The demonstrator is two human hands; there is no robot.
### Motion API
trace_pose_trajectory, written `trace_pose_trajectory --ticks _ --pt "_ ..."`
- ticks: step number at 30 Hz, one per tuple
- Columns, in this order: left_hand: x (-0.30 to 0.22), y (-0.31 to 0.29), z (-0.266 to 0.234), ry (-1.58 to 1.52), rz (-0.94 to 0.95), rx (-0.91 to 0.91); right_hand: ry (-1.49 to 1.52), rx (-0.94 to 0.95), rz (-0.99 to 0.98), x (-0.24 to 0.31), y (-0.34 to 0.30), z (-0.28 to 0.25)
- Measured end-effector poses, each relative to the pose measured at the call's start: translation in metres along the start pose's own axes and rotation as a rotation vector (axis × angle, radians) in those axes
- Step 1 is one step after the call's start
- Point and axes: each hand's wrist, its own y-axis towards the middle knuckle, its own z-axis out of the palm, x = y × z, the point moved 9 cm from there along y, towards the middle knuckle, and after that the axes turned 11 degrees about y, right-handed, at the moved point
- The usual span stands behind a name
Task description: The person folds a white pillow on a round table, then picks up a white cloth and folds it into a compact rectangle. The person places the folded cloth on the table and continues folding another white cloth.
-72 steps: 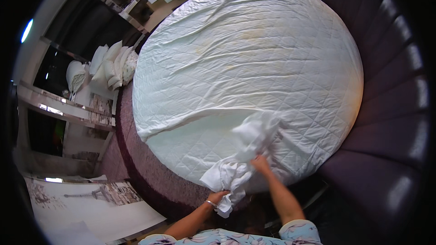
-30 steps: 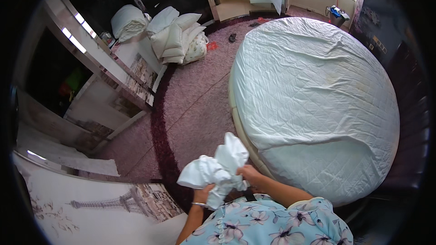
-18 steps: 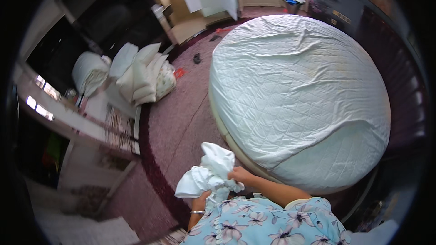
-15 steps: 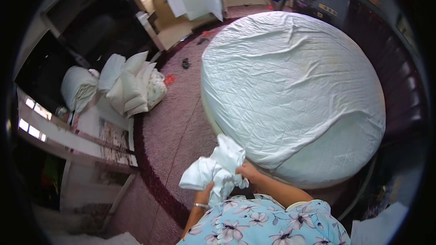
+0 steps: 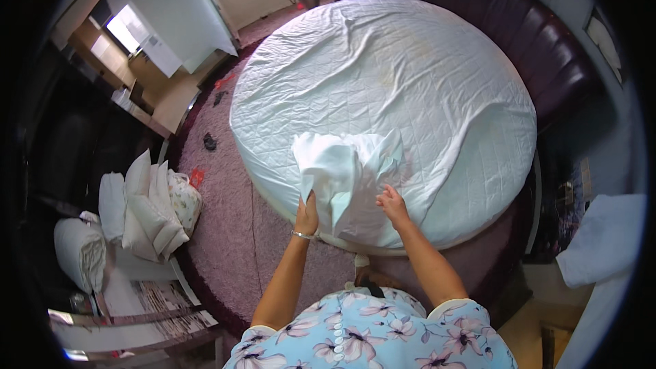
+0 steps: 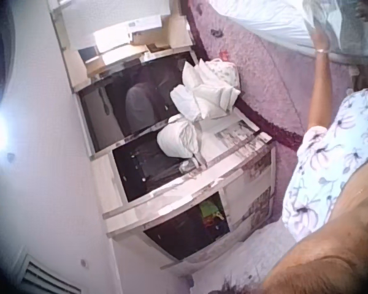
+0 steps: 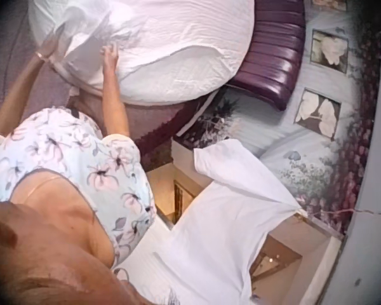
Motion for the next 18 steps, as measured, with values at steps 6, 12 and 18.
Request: trace_pose_trajectory --ticks 6,12,18 --pt "0.04 0.024 0.007 0.018 -0.197 0.036 -0.002 0.266 0.357 -0.056 -0.024 0.023" --pt "0.045 0.043 -0.001 0.043 -0.377 0.148 -0.099 0.204 0.224 -0.065 -0.024 0.056" --pt "-0.006 0.083 -0.045 0.242 0.097 0.081 -0.899 -0.143 -0.184 -0.085 0.013 0.046"
